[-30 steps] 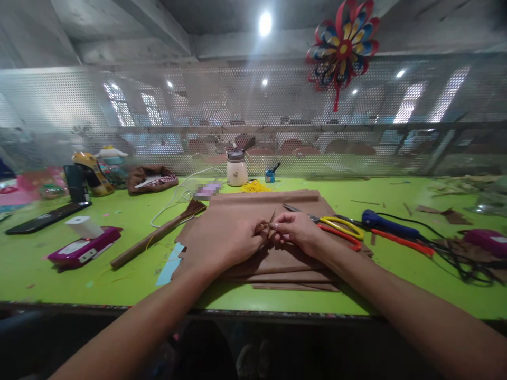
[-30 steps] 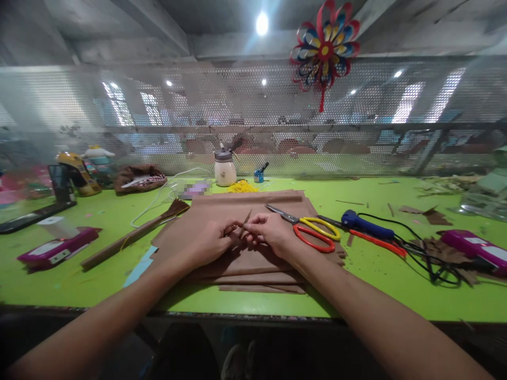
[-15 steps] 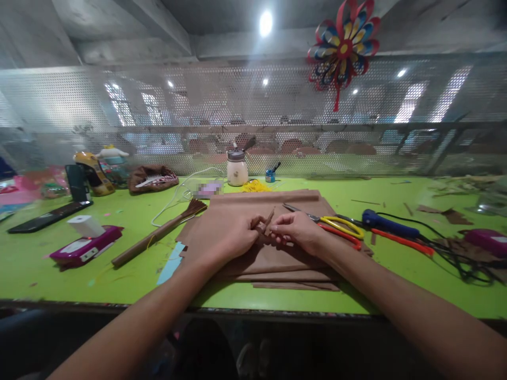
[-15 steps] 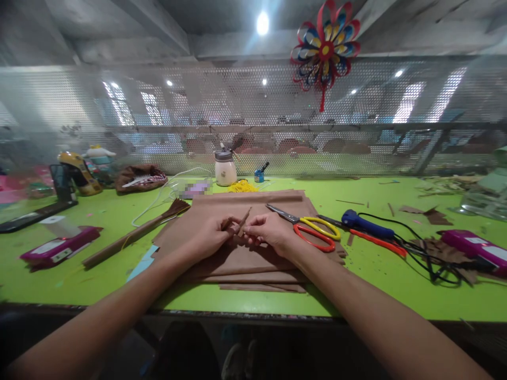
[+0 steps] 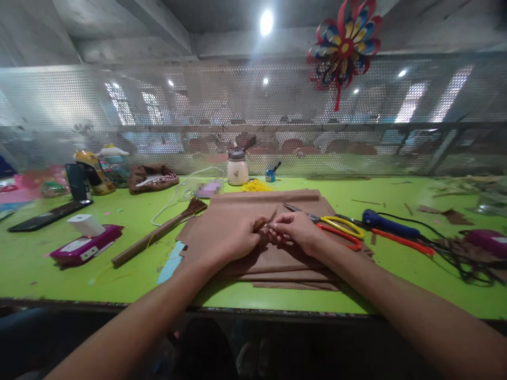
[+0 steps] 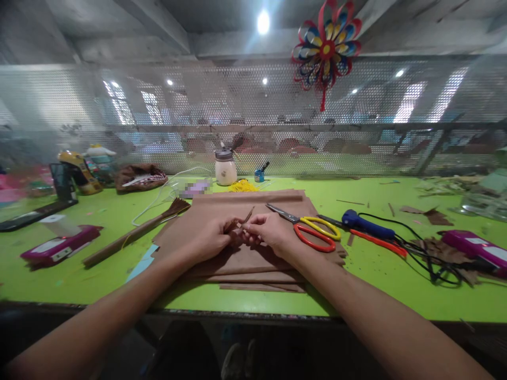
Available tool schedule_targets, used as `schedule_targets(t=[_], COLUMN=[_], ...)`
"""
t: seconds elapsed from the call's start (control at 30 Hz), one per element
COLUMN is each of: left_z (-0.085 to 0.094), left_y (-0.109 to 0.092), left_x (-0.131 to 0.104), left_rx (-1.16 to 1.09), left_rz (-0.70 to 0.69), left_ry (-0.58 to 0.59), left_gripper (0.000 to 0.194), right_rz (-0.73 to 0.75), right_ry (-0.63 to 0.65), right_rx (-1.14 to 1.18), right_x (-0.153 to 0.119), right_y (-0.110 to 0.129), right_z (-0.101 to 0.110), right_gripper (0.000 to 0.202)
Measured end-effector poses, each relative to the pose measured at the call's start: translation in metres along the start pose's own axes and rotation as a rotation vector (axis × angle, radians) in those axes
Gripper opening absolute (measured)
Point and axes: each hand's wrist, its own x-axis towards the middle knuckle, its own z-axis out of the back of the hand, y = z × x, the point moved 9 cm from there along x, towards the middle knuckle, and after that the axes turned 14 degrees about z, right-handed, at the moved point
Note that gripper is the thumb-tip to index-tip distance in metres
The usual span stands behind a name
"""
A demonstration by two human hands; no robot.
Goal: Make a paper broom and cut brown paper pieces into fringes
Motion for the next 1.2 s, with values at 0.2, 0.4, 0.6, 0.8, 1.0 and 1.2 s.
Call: schedule_targets(t=[0.2, 0.4, 0.6, 0.8, 1.0, 1.2], left_z=[0.001, 0.001, 0.002, 0.005, 0.002, 0.003], left_y=[0.0, -0.002, 0.0, 0.002, -0.004, 0.005], left_x=[0.001, 0.0, -0.004, -0.005, -0.004, -0.003], left_rx=[-0.164, -0.283, -0.275, -0.229, -0.275, -0.34], left_rz=[-0.012, -0.012, 0.115, 0.167, 0.039, 0.078], left_ry=[0.02, 0.022, 0.057, 0.084, 0.128, 0.112], left_gripper=[0.019, 0.011, 0.019, 0.028, 0.025, 0.019], right_rz=[-0.019, 0.003, 0.147, 0.265, 0.299, 0.3], right_ry=[0.019, 0.057, -0.012, -0.034, -0.075, -0.056], right_rx=[0.103, 0.194, 0.07, -0.138, -0.165, -0.215], right_x=[-0.002, -0.003, 0.001, 0.002, 0.0, 0.0], right_y=[0.006, 0.012, 0.022, 0.027, 0.034, 0.034], right_z=[-0.003, -0.01, -0.002, 0.004, 0.002, -0.001], right_gripper=[0.027, 0.028, 0.026, 0.02, 0.017, 0.018])
